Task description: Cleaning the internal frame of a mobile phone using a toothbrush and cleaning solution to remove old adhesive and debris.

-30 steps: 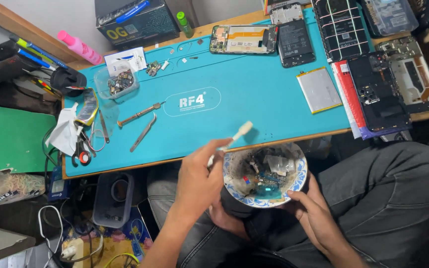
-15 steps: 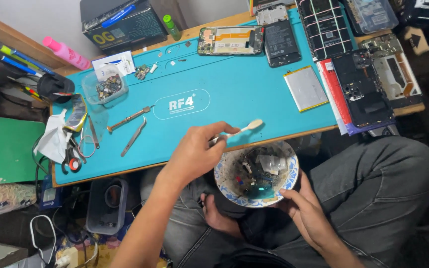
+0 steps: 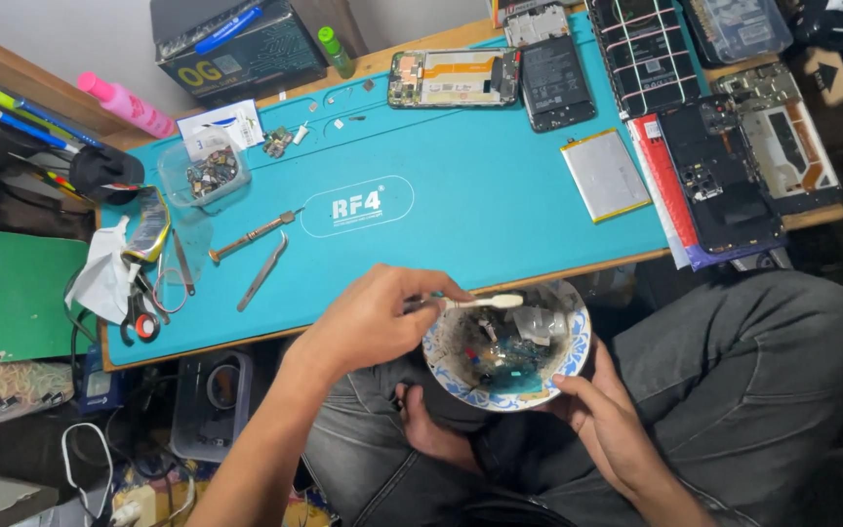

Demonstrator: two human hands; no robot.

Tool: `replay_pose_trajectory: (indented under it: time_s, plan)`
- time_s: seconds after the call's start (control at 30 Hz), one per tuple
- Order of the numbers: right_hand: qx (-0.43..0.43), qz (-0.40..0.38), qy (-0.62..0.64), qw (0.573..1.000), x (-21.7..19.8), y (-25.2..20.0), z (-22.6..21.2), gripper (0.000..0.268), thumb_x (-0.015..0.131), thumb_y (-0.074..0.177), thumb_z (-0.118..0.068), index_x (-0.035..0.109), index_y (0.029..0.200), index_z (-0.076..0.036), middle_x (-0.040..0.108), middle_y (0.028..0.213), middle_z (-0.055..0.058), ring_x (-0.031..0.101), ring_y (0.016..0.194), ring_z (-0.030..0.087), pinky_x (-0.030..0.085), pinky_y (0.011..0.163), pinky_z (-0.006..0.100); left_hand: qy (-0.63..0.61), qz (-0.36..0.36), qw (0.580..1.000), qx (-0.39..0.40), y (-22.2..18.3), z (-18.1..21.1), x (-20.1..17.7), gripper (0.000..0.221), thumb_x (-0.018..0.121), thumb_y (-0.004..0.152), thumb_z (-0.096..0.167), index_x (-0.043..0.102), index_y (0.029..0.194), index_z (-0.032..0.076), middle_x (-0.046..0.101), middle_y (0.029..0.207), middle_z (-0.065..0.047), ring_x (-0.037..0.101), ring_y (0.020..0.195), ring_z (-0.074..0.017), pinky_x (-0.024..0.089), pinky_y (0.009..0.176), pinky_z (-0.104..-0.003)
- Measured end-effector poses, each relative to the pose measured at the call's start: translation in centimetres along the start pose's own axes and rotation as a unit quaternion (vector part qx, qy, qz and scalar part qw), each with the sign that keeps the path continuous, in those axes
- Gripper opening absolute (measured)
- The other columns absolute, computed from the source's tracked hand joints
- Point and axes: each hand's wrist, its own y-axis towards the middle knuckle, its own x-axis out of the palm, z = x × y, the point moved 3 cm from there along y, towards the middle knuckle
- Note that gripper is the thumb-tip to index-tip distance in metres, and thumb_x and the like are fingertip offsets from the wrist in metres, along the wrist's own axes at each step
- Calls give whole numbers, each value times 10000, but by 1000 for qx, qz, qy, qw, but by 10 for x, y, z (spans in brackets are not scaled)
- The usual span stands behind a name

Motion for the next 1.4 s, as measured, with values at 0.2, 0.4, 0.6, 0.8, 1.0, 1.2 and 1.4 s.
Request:
replay_pose_trajectory:
  time_s: [0.2, 0.4, 0.6, 0.8, 1.0, 1.2, 1.4]
  plan:
    - [15, 22, -22, 999, 10, -4, -6, 865, 466, 929, 19, 228, 1740, -163, 546, 1534, 226, 629, 1227, 342, 563, 934, 502, -6, 287, 955, 79, 26, -46, -49, 394, 632, 939, -30, 817, 1232, 159, 635, 680, 31, 419, 529, -87, 354, 482, -283]
    - [41, 49, -16, 998, 15, -4, -10, 817, 434, 955, 34, 265, 1730, -160, 567, 1506, 241, 617, 1228, 362, 542, 962, 540, 36, 223, 973, -38, 36, -45, -58, 380, 573, 934, 67, 842, 1179, 179, 622, 627, -36, 442, 504, -147, 325, 470, -366]
    - [41, 49, -34, 997, 9, 1, 0, 835, 431, 960, 25, 216, 1743, -165, 539, 1507, 252, 615, 1213, 382, 539, 960, 557, 69, 308, 949, -17, 47, -60, -68, 320, 599, 941, 57, 805, 1164, 157, 714, 674, -95, 550, 491, -209, 425, 482, -419]
    - [42, 61, 14, 997, 4, 8, 5, 801, 406, 947, 78, 295, 1717, -113, 560, 1495, 307, 598, 1226, 409, 500, 967, 552, -6, 316, 949, 10, 64, -55, -65, 315, 584, 997, 74, 797, 1223, 125, 612, 645, -16, 439, 513, -113, 362, 482, -334]
    - [46, 58, 20, 997, -6, 16, 13, 810, 414, 947, 73, 298, 1722, -132, 561, 1516, 292, 606, 1262, 427, 522, 968, 555, -26, 211, 976, -44, 67, -36, -56, 356, 555, 970, 103, 832, 1187, 162, 523, 604, 8, 401, 547, -116, 316, 526, -342]
    - [49, 64, 15, 997, -7, 18, 13, 839, 414, 931, 73, 273, 1730, -137, 544, 1543, 288, 606, 1302, 430, 518, 1013, 563, -7, 204, 976, -71, 71, -32, -63, 373, 543, 968, 127, 823, 1206, 190, 550, 622, -2, 466, 555, -129, 390, 546, -334]
    - [41, 49, 19, 998, -10, 20, 17, 834, 410, 947, 69, 255, 1735, -156, 542, 1536, 287, 614, 1267, 427, 540, 982, 564, 47, 253, 966, -30, 80, -35, -59, 341, 571, 962, 86, 787, 1210, 177, 754, 788, -95, 630, 589, -219, 502, 586, -414]
